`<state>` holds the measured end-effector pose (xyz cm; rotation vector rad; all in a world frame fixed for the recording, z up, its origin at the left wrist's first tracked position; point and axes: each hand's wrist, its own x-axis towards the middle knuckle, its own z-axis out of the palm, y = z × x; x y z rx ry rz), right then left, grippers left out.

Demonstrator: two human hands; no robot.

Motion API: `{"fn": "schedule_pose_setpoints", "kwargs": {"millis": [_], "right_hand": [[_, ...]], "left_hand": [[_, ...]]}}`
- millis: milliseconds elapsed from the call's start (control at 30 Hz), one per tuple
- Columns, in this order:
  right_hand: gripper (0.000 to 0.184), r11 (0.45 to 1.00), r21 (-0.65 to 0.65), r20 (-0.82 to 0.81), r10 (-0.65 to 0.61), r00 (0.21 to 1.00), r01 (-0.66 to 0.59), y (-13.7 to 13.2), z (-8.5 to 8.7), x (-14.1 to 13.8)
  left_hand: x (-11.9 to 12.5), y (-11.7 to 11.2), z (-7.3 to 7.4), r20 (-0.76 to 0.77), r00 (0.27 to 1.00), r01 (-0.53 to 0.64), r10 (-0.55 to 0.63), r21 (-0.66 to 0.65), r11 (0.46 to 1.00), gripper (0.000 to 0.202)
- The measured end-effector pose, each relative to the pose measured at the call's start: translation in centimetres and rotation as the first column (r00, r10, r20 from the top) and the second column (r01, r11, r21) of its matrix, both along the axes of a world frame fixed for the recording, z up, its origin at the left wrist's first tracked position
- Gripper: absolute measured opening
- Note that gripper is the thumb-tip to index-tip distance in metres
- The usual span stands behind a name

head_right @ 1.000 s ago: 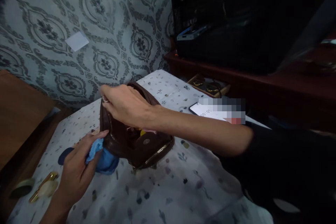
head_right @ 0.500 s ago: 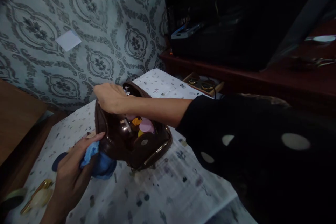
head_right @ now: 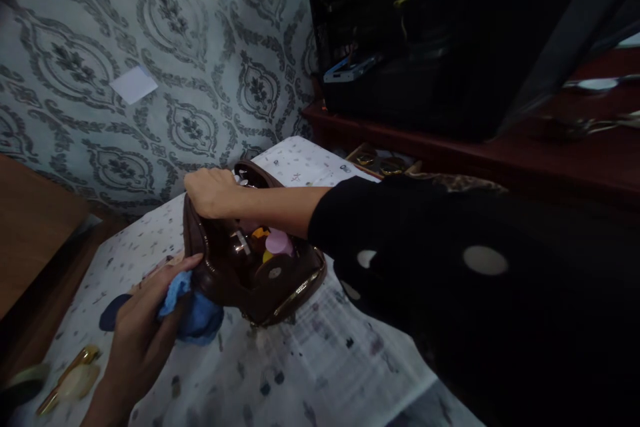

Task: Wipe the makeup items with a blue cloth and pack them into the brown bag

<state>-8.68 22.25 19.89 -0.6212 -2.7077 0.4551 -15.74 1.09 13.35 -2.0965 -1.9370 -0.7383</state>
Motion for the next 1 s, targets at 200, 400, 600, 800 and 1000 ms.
{"fn": "schedule_pose_setpoints", "kwargs": {"millis": [200,400,600,800,1000], "right_hand": [[0.03,0.997,-0.049,0.005,-0.056,0.998,0.056,0.6,0.2,-0.9],[0.027,0.997,-0.067,0.019,-0.048,0.999,0.049,1.1,0.0,0.3],[0.023,0.996,-0.091,0.001,-0.012,1.0,0.012,1.1,0.2,0.9],[0.027,0.997,-0.072,-0.058,0.017,0.998,-0.021,0.9,0.1,1.2],[0.022,0.999,-0.029,-0.048,0.045,0.998,-0.046,1.9,0.0,0.3]], "left_hand": [[0.0,0.0,0.0,0.047,0.999,0.023,-0.023,0.007,1.0,0.044],[0.3,0.3,0.1,0.004,0.999,0.036,-0.036,0.047,0.998,0.045],[0.4,0.3,0.3,-0.002,1.0,0.025,-0.025,0.024,0.999,0.043],[0.2,0.3,0.7,-0.041,0.997,0.064,-0.065,-0.019,0.998,0.046],[0.0,0.5,0.6,-0.059,0.995,0.078,-0.078,-0.007,0.997,0.045]]}}
